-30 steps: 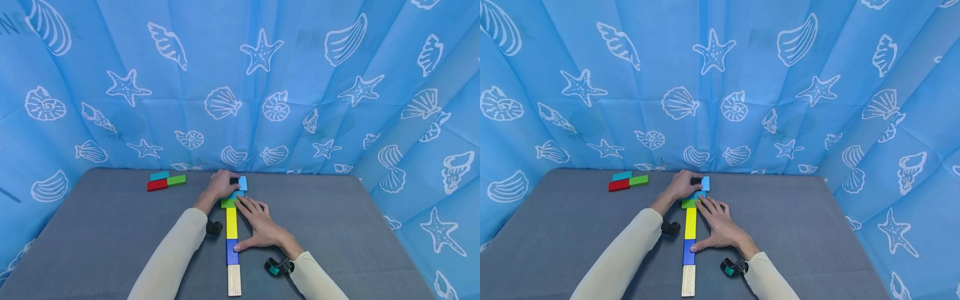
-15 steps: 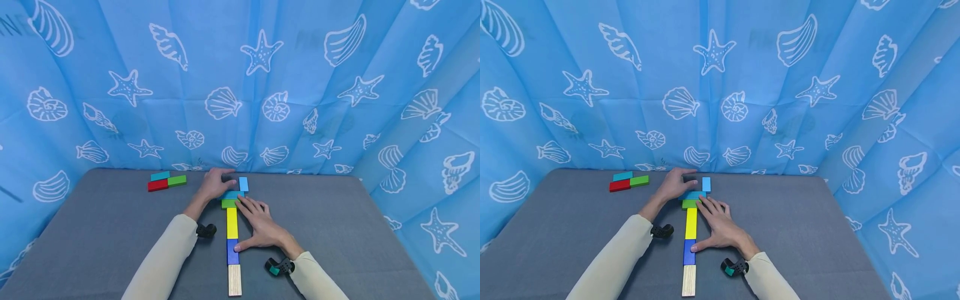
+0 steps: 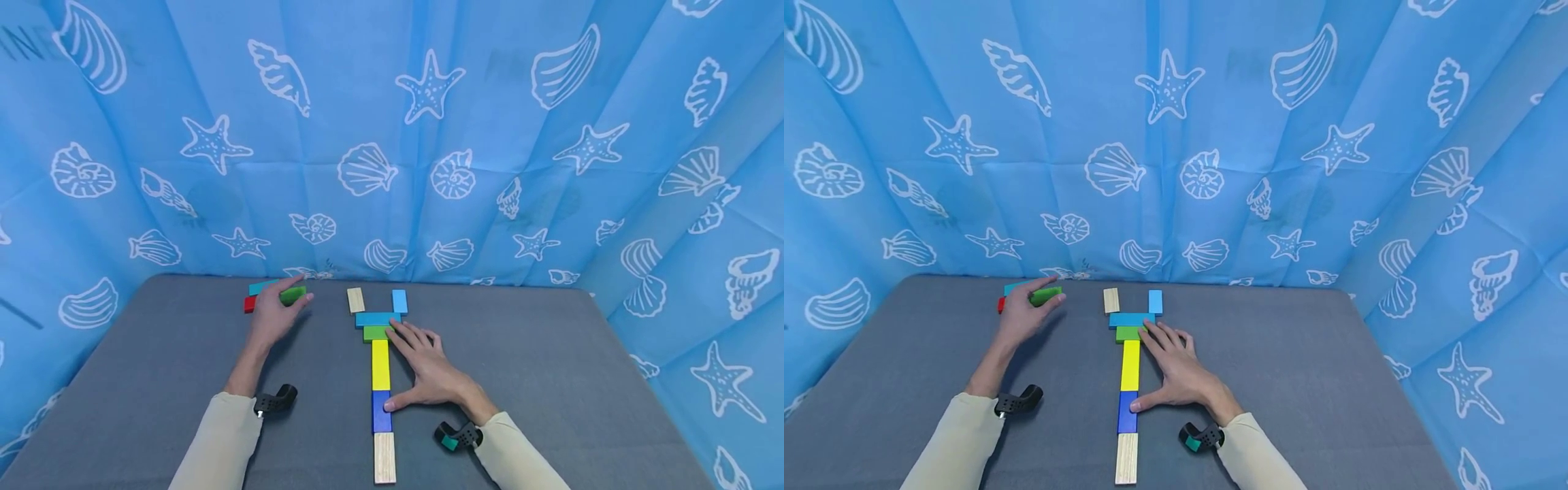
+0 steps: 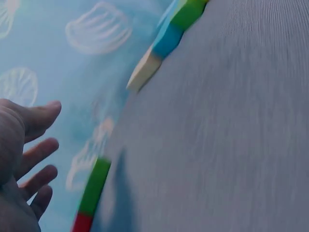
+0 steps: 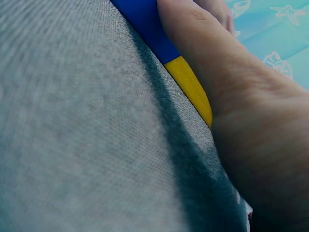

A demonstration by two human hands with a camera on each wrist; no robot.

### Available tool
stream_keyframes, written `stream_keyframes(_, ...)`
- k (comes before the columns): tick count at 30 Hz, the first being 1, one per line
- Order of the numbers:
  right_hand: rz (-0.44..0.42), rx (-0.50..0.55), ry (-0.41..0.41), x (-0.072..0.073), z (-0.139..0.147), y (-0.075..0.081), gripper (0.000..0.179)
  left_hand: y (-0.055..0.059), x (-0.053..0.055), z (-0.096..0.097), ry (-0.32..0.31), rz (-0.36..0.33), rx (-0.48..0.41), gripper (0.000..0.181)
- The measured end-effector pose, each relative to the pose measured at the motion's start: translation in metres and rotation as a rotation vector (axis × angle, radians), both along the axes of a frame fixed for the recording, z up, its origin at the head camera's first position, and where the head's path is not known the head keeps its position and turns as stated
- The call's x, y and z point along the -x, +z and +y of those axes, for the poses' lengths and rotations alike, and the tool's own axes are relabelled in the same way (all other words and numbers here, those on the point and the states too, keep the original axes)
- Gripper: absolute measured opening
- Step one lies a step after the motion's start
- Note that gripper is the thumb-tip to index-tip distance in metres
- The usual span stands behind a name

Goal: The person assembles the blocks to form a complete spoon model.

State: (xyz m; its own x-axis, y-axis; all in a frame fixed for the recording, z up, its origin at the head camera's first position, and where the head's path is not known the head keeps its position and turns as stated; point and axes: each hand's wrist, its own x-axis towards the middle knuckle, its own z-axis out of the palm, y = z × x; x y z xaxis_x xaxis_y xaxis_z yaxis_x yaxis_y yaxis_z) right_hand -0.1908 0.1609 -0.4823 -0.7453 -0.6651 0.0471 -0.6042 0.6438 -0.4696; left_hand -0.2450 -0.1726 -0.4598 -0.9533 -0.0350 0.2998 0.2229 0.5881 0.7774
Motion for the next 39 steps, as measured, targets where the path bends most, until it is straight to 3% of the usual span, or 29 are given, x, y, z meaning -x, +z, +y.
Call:
stream_keyframes(4,0.005,0.004,0.009,0.000,0.000,-0.001,0.123,-0.008,-0.008,-0.028,0.141,0.038,0.004,0.047)
stream_keyframes(8,0.015,0.007,0.013,0.001,0.001,-0.002,0.124,-0.017,-0.014,-0.047,0.240,-0.007,-0.052,0.048)
stream_keyframes(12,0.026,0.018,0.016,0.000,0.002,-0.003,0.124,-0.023,-0.016,-0.056,0.268,-0.078,-0.061,0.048)
stream_keyframes(20,0.005,0.012,0.006,-0.001,0.001,-0.003,0.123,-0.026,-0.020,-0.059,0.285,-0.179,0.026,0.046)
stream_keyframes(26,0.002,0.013,0.008,0.000,0.001,-0.003,0.123,-0.022,-0.022,-0.061,0.257,-0.197,0.032,0.041)
stream_keyframes(31,0.012,0.030,0.016,0.000,0.002,-0.002,0.123,-0.010,-0.022,-0.056,0.191,-0.151,0.037,0.038)
stream_keyframes(35,0.019,0.021,0.015,0.001,0.001,-0.002,0.123,0.007,-0.021,-0.038,0.104,-0.110,0.005,0.039)
stream_keyframes(39,0.017,0.007,0.008,0.002,0.001,-0.003,0.123,0.017,-0.016,-0.009,0.033,-0.092,-0.041,0.039)
